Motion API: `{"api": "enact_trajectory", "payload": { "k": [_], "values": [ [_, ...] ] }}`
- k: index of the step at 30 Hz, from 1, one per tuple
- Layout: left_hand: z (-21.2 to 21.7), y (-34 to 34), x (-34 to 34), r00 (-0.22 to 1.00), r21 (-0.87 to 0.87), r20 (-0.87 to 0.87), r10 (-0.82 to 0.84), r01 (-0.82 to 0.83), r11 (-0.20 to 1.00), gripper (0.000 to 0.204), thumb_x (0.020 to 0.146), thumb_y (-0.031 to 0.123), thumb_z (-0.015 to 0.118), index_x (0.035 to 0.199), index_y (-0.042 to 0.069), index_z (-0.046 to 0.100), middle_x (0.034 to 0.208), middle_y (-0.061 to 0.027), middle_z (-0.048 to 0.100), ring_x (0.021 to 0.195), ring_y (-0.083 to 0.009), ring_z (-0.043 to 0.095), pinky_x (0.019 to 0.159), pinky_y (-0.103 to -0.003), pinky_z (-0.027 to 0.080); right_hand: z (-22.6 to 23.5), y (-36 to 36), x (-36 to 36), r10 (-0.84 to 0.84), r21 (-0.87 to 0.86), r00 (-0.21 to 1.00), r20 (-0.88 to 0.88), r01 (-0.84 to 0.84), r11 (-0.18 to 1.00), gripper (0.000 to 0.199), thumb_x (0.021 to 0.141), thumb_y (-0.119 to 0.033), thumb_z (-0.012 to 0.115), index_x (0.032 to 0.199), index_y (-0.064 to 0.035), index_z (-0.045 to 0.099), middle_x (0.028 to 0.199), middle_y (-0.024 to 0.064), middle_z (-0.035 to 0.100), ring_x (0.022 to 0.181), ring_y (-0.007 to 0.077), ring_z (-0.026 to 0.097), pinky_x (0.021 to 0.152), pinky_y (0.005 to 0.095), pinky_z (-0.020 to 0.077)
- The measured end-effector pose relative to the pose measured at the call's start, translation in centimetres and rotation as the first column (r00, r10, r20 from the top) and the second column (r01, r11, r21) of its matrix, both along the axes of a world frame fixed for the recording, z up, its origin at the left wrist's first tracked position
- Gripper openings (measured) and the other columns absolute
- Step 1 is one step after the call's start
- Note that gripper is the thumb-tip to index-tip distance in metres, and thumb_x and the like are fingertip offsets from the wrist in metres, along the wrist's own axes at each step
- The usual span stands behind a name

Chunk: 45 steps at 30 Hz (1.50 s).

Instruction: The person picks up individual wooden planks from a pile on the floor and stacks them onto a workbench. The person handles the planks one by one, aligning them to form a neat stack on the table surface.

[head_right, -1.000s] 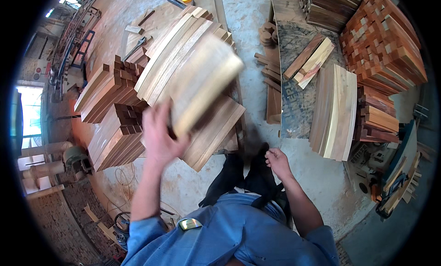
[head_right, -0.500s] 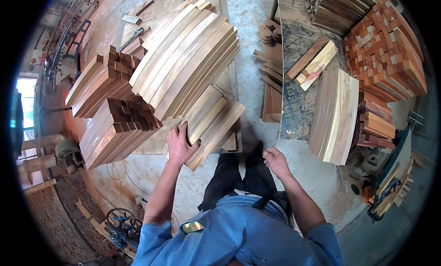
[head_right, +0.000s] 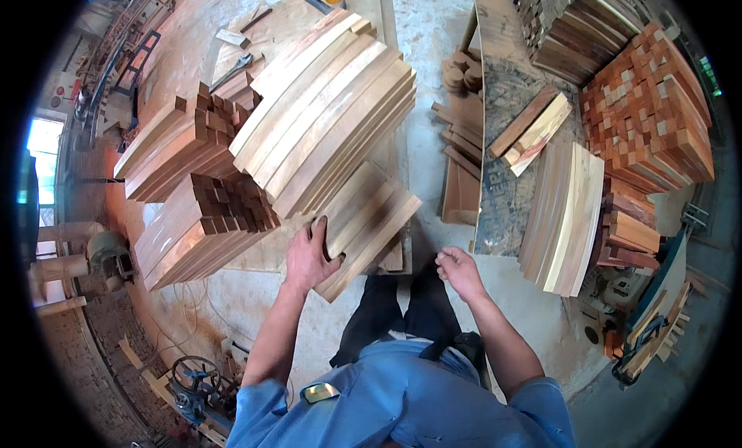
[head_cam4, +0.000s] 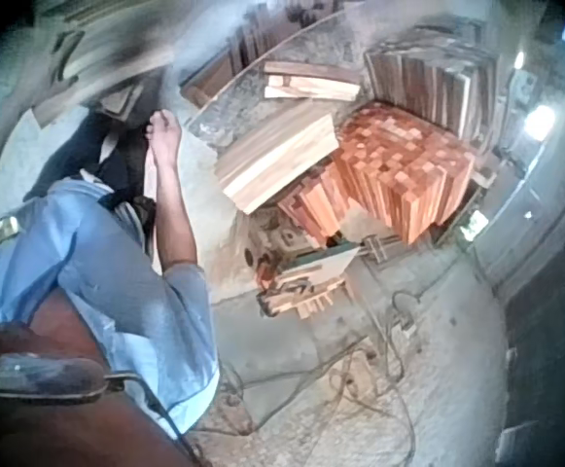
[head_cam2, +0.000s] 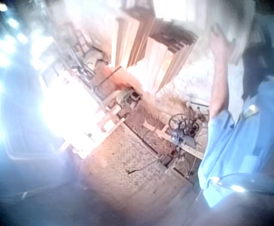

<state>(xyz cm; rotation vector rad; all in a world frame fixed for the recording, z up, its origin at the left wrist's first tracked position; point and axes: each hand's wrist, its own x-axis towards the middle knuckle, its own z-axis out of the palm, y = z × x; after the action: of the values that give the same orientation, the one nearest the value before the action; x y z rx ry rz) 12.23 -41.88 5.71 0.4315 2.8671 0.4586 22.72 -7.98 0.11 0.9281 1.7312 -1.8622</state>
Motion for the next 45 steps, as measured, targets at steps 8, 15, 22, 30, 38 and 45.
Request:
{"api": "enact_trajectory", "payload": {
  "k": [8,15,22,30,38,45],
  "values": [
    [1.7,-0.1,1.0,0.98,0.168,-0.157,0.122,-0.095,0.981,0.087,0.07,0.027,0.084,0.141,-0.002,0.043,0.133,-0.0263,0.05,0.12,-0.0437,0.051,0.101,-0.051,0.043,7.5,0.2,-15.0,0.207,0.297,0.904,-0.374,-0.094,0.95,0.035,0.097,-0.021,0.061,0.123,0.0034,0.06,0.09,0.0062,0.064,0.078,0.0126,0.06,0.071,0.0289,0.0509],
    [5.9,-0.1,1.1,0.851,0.416,-0.251,0.461,-0.335,0.845,0.068,0.084,0.015,0.076,0.139,-0.008,0.042,0.117,-0.0279,0.058,0.108,-0.0436,0.058,0.091,-0.046,0.049,15.9,-1.1,-29.3,0.508,0.756,0.7,-0.502,0.07,0.65,0.06,0.091,-0.034,0.063,0.135,0.0059,0.052,0.135,0.0257,0.056,0.128,0.0358,0.054,0.109,0.0401,0.0405],
    [8.1,0.9,-3.7,0.894,0.311,-0.215,0.393,-0.319,0.895,0.067,0.091,0.015,0.067,0.146,-0.005,0.035,0.103,-0.0301,0.065,0.091,-0.0453,0.066,0.077,-0.049,0.054,16.0,-3.2,-35.4,0.535,0.74,0.728,-0.428,-0.057,0.67,0.071,0.091,-0.04,0.061,0.141,0.0071,0.048,0.141,0.0297,0.052,0.132,0.0368,0.052,0.111,0.0408,0.0392],
    [8.8,1.0,-4.9,0.913,0.306,-0.174,0.369,-0.306,0.901,0.073,0.086,0.013,0.07,0.148,-0.004,0.034,0.098,-0.0321,0.066,0.088,-0.0466,0.067,0.076,-0.049,0.054,16.2,-2.5,-35.2,0.57,0.722,0.676,-0.466,-0.082,0.687,0.066,0.091,-0.043,0.061,0.133,0.0079,0.055,0.125,0.0275,0.064,0.116,0.0346,0.063,0.099,0.0395,0.0469],
    [9.1,1.5,-4.9,0.891,0.283,-0.109,0.44,-0.396,0.873,0.07,0.087,0.014,0.069,0.147,0.001,0.037,0.111,-0.0321,0.066,0.103,-0.0473,0.065,0.087,-0.049,0.053,17.1,-2.6,-35.0,0.557,0.604,0.704,-0.441,-0.226,0.764,0.077,0.093,-0.045,0.062,0.143,0.0107,0.044,0.144,0.0254,0.052,0.134,0.0304,0.05,0.111,0.0347,0.0377],
    [9.8,1.5,-4.5,0.855,0.295,-0.133,0.502,-0.449,0.843,0.067,0.085,0.015,0.072,0.144,0.004,0.042,0.115,-0.03,0.066,0.108,-0.045,0.065,0.089,-0.047,0.053,17.4,-2.6,-34.9,0.529,0.577,0.682,-0.504,-0.19,0.795,0.069,0.093,-0.046,0.062,0.135,0.0087,0.052,0.129,0.0229,0.06,0.119,0.0275,0.057,0.098,0.0367,0.0436]
  ]
}}
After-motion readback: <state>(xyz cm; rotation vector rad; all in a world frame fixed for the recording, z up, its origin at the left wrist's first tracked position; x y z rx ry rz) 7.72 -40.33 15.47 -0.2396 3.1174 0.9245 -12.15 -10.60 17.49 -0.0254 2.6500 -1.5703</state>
